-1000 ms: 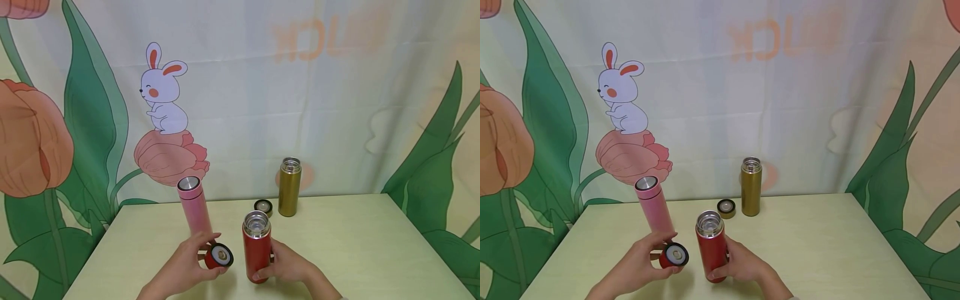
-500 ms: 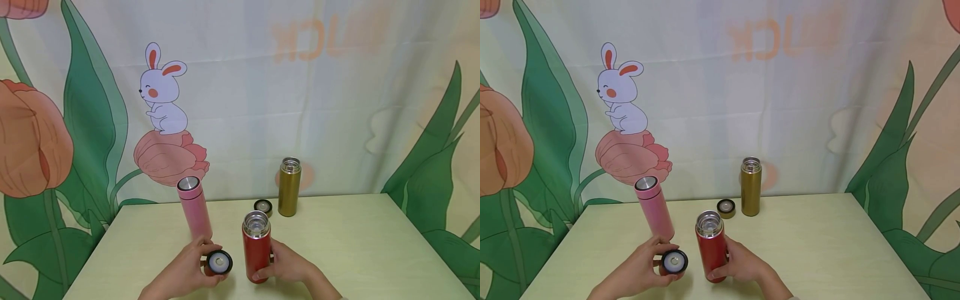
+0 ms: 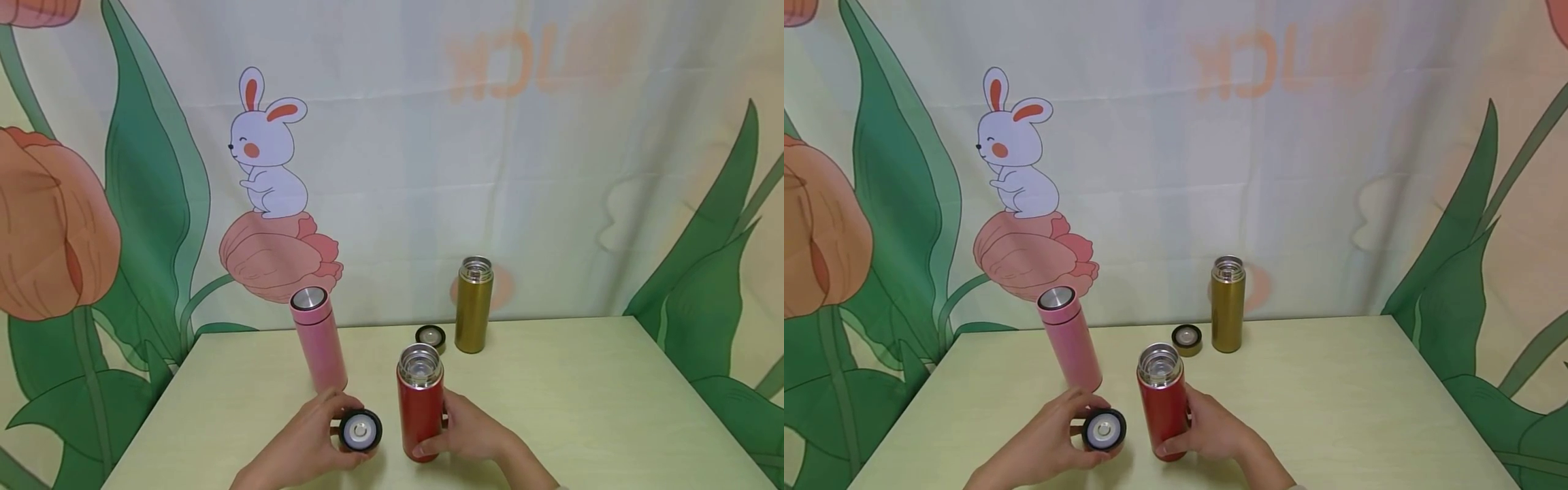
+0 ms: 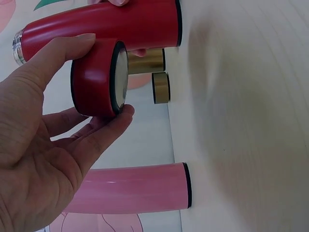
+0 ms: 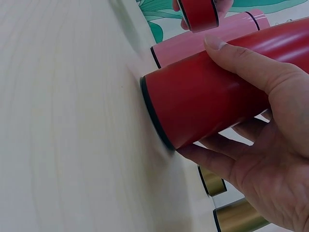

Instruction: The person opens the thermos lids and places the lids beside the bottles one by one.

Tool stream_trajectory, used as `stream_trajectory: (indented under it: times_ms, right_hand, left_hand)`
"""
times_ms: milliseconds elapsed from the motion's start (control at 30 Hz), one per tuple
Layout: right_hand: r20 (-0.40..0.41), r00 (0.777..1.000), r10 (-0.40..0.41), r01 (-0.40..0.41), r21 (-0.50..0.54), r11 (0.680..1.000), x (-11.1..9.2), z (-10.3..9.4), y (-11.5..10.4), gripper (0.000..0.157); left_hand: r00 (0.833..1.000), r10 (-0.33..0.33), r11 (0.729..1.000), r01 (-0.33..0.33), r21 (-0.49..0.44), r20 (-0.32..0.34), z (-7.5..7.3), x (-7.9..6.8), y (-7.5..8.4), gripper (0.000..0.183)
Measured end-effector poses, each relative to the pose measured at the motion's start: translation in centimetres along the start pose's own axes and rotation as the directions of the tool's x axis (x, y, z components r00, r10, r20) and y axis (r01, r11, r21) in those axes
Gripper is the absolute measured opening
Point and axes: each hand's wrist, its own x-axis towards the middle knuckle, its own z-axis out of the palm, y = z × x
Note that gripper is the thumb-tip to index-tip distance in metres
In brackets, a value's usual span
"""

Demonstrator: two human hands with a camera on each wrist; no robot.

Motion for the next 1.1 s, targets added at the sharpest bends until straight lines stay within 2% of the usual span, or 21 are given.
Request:
stream_trajectory:
  times_ms: [200,567,833,1100]
  right_hand:
    - [-0.018,1.0,-0.011,0.011,-0.029,1.0,0.2,0.3,-0.2,0.069]
    - [-0.078,0.997,-0.026,0.024,-0.031,0.999,0.9,1.3,-0.5,0.069]
    - [-0.143,0.989,-0.042,0.036,-0.047,0.998,0.7,1.7,-0.7,0.066]
    - [-0.221,0.975,-0.032,0.015,-0.08,0.997,0.0,1.2,-0.6,0.07]
  left_hand:
    - [1.0,-0.007,1.0,0.008,0.019,-0.02,0.1,-0.1,0.0,0.064]
    - [0.989,0.077,0.991,-0.061,0.117,-0.13,0.2,-0.3,-0.3,0.057]
    - [0.984,0.093,0.99,-0.076,0.117,-0.149,0.2,0.4,-0.1,0.057]
    - [0.964,0.183,0.979,-0.161,0.125,-0.195,1.0,1.0,0.4,0.055]
